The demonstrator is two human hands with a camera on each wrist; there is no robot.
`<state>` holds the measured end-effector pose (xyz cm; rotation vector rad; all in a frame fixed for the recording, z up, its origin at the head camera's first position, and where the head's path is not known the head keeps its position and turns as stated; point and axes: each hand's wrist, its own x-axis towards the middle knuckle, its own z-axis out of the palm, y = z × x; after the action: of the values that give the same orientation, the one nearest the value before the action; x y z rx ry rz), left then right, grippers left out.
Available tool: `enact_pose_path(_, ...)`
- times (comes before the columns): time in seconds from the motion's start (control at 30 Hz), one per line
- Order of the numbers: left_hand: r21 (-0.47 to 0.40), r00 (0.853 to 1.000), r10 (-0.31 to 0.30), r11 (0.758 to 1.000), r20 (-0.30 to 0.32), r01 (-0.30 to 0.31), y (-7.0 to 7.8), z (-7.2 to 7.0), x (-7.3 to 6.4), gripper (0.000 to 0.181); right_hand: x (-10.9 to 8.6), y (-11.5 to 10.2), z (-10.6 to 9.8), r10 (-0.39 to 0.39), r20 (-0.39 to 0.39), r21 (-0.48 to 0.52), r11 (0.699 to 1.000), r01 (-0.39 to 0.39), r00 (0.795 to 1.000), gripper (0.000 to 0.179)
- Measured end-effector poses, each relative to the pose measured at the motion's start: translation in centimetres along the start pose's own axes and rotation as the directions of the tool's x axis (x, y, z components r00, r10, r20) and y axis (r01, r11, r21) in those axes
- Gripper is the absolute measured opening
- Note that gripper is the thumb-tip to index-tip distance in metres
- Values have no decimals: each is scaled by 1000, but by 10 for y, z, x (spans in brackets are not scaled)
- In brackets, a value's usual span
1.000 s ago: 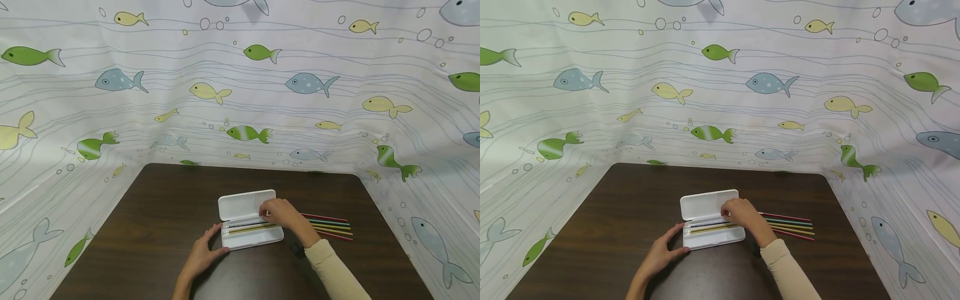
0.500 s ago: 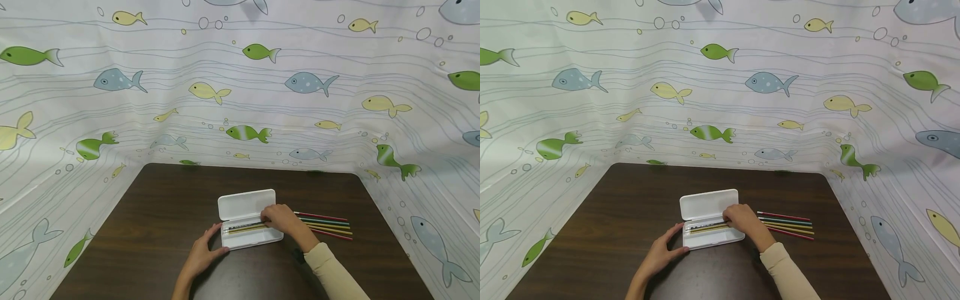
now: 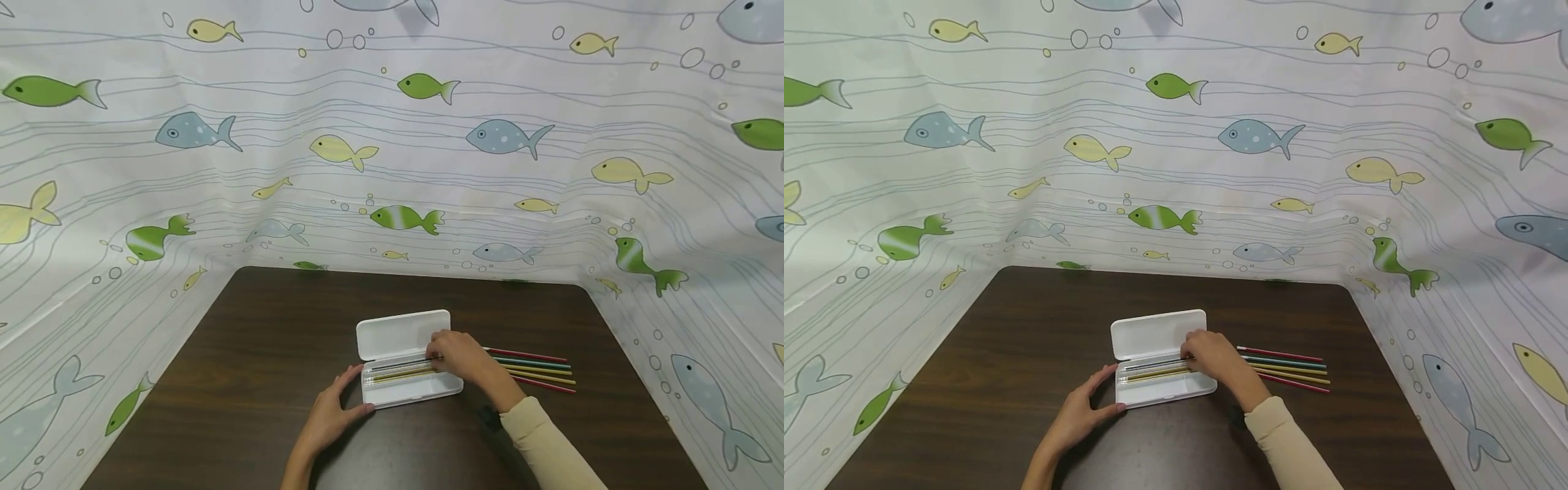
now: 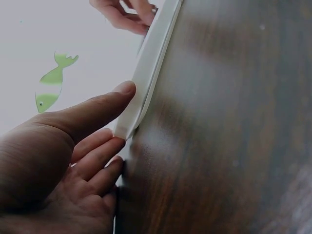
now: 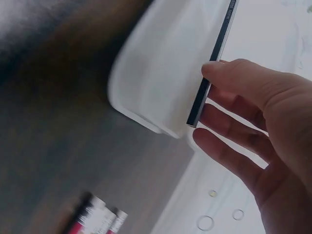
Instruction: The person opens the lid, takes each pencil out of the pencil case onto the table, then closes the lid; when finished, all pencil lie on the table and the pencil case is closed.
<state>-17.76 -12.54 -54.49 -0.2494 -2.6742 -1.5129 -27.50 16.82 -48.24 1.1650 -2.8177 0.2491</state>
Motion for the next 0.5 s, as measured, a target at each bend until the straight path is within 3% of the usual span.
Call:
enact_pose_path(0.27,0,1000,12,1000,-3,-12,2,0,0,77,-5,6,-35,3,-78,-43,999,-6,997,11)
enact_pose_path(0.5,3,1000,10,1000,-4,-10,0,0,-1,78,-17,13,-46,23,-86,-48,998,-27,996,12)
